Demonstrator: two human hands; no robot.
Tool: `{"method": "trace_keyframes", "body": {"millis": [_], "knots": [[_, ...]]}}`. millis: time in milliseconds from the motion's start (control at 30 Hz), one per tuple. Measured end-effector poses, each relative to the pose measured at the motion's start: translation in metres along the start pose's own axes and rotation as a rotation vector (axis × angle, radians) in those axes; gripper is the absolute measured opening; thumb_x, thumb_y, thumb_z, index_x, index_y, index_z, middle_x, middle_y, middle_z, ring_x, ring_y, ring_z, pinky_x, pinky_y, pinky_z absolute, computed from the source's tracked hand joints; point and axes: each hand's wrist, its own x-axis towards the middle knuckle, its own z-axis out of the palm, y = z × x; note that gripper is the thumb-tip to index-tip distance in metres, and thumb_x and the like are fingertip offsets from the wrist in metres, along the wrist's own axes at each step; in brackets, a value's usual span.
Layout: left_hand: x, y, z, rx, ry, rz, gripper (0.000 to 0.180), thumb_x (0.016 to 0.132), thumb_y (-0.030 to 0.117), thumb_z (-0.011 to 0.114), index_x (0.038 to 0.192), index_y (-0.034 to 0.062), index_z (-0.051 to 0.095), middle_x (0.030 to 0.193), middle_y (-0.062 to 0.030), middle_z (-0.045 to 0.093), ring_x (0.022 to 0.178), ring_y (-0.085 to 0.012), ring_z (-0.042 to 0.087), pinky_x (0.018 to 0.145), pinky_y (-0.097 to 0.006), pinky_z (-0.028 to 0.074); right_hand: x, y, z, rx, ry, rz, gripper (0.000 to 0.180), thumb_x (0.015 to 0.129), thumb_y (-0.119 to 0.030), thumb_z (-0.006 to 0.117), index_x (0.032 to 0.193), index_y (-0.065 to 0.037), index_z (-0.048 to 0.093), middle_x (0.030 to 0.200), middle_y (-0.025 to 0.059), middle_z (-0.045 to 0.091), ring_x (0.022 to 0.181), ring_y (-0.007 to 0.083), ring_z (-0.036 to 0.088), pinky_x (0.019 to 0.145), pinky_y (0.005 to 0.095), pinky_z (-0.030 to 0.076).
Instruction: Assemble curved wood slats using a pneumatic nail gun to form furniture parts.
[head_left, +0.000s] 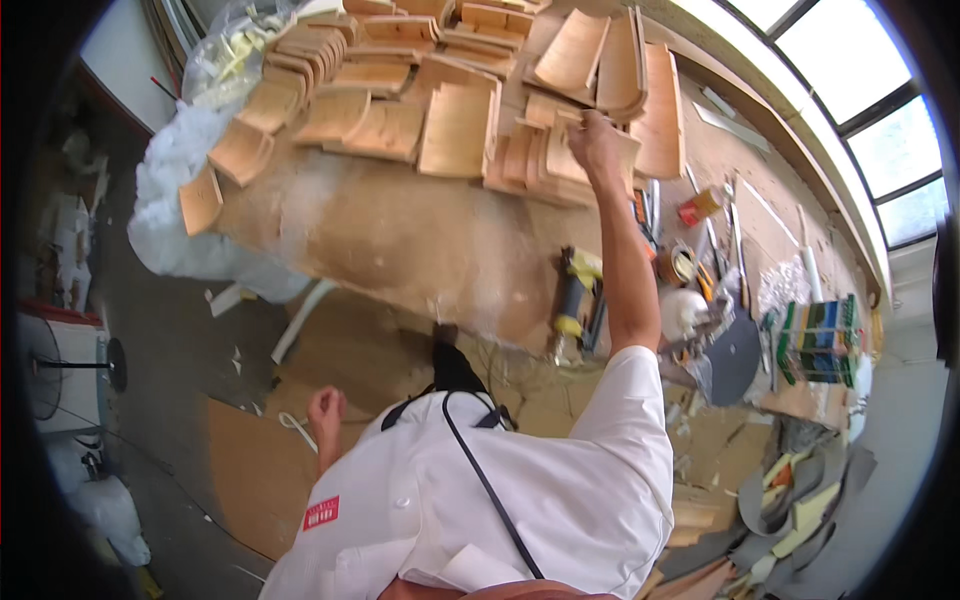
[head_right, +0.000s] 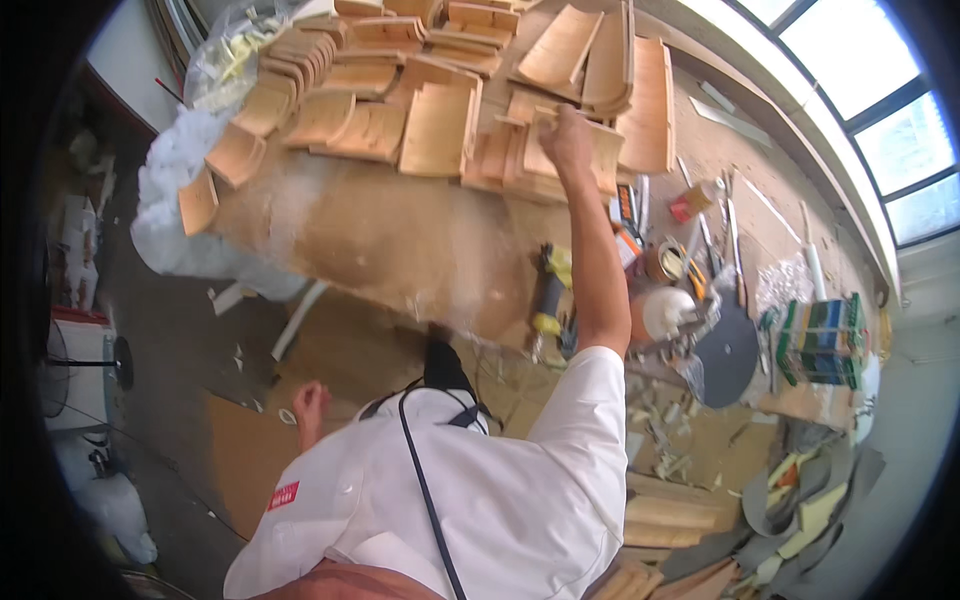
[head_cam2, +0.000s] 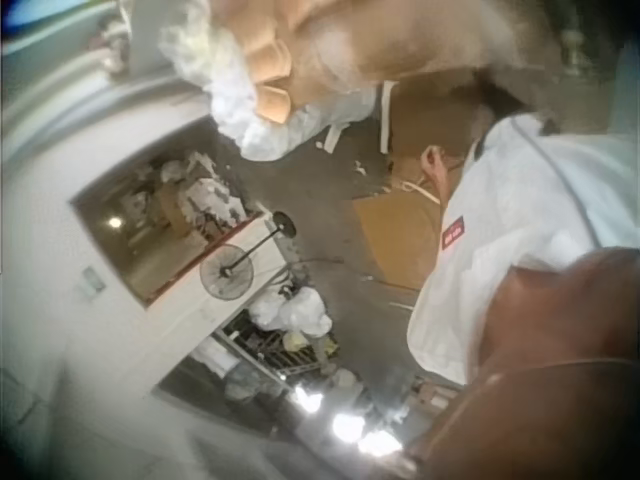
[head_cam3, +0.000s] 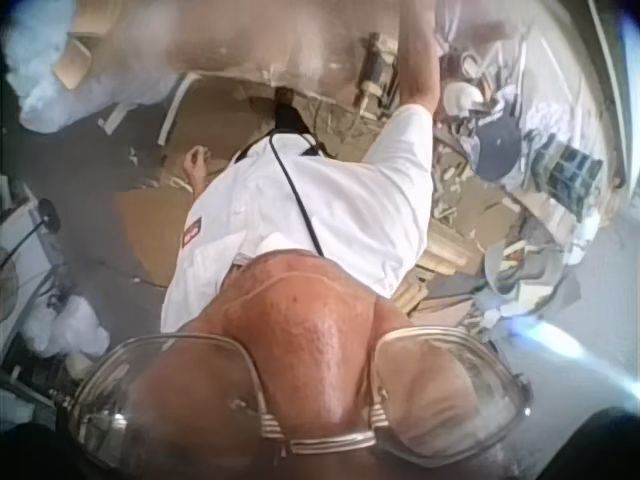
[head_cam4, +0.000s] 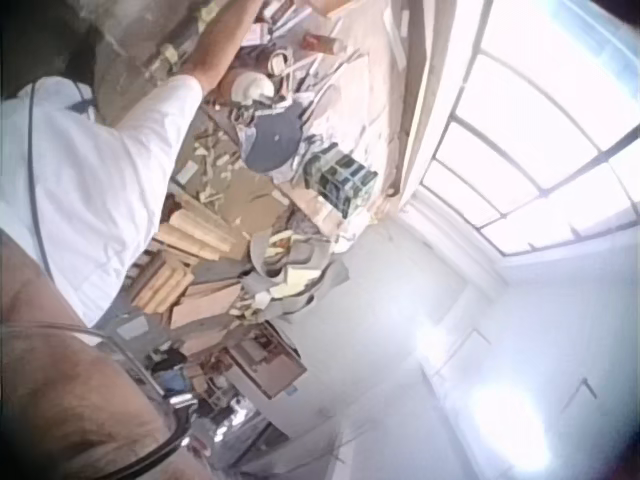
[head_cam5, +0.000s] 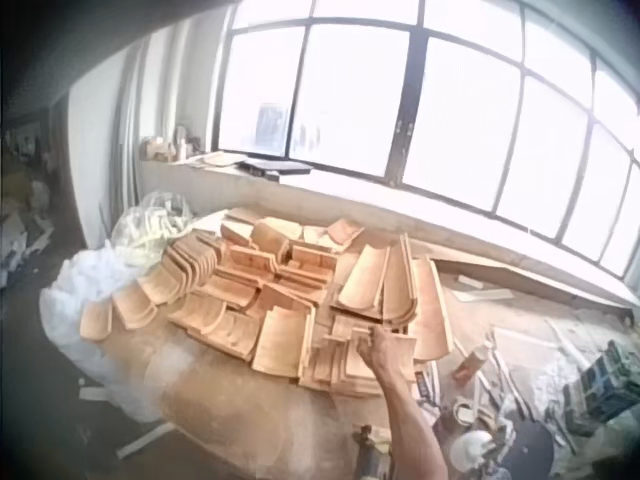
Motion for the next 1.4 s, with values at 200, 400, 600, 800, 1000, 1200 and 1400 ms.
{"method": "trace_keyframes", "body": {"millis": [200,400,600,800,1000,1200,1400], "knots": [[0.011,0.024,-0.013,0.039,0.05,-0.06,0.017,0.091,0.012,0.06,0.103,-0.0002,0.058,0.086,-0.0092,0.065,0.074,-0.0144,0.063,0.063,-0.027,0.052,0.104,0.065,0.072,-0.319,-0.084,0.468,0.053,0.082,-0.043,0.059,0.097,0.007,0.066,0.094,0.032,0.063,0.097,0.0446,0.061,0.086,0.0477,0.048],[0.014,0.037,0.002,0.065,0.17,-0.066,0.019,0.087,0.011,0.063,0.101,-0.0018,0.058,0.078,-0.0075,0.062,0.068,-0.0128,0.06,0.058,-0.025,0.048,0.138,0.129,0.123,-0.071,-0.216,0.59,0.048,0.081,-0.038,0.062,0.093,0.009,0.066,0.098,0.03,0.064,0.087,0.0394,0.066,0.074,0.0448,0.054],[0.043,0.049,0.033,0.375,0.103,0.225,0.019,0.086,0.013,0.064,0.096,-0.0028,0.06,0.078,-0.007,0.063,0.068,-0.0148,0.059,0.061,-0.029,0.047,0.164,0.136,0.154,0.445,0.049,0.882,0.02,0.079,-0.013,0.058,0.068,0.003,0.059,0.071,0.023,0.064,0.071,0.0249,0.068,0.046,0.04,0.05],[0.075,0.139,0.076,0.3,-0.056,0.276,0.024,0.087,0.014,0.064,0.105,-0.001,0.06,0.084,-0.0096,0.065,0.078,-0.014,0.061,0.071,-0.029,0.05,0.209,0.029,0.017,0.243,0.14,0.483,0.035,0.08,-0.018,0.056,0.088,0.016,0.057,0.075,0.0254,0.065,0.058,0.0301,0.067,0.058,0.0382,0.054],[0.143,0.212,0.152,0.061,-0.386,0.343,0.025,0.09,0.016,0.063,0.107,-0.0025,0.059,0.091,-0.0071,0.065,0.085,-0.0147,0.063,0.076,-0.027,0.051,0.198,-0.044,-0.101,0.619,0.107,0.472,0.034,0.083,-0.017,0.053,0.09,0.017,0.055,0.077,0.0259,0.064,0.061,0.0317,0.068,0.057,0.0374,0.061],[0.16,0.322,0.268,-0.358,-0.98,0.138,0.034,0.096,0.03,0.054,0.111,0.0002,0.06,0.096,-0.0107,0.066,0.091,-0.0213,0.065,0.083,-0.034,0.053,0.09,-0.132,-0.174,0.654,0.039,0.499,0.029,0.082,-0.013,0.056,0.094,0.013,0.055,0.082,0.0246,0.062,0.062,0.0321,0.068,0.058,0.0387,0.061],[0.137,0.388,0.31,-0.597,-1.338,-0.458,0.109,0.079,0.073,0.052,0.135,-0.0162,0.024,0.113,-0.0261,0.057,0.1,-0.0364,0.062,0.09,-0.042,0.052,-0.017,-0.215,-0.221,0.614,0.204,0.596,0.024,0.081,-0.015,0.06,0.095,0.005,0.06,0.091,0.0095,0.059,0.085,0.02,0.063,0.069,0.0309,0.056]]}}
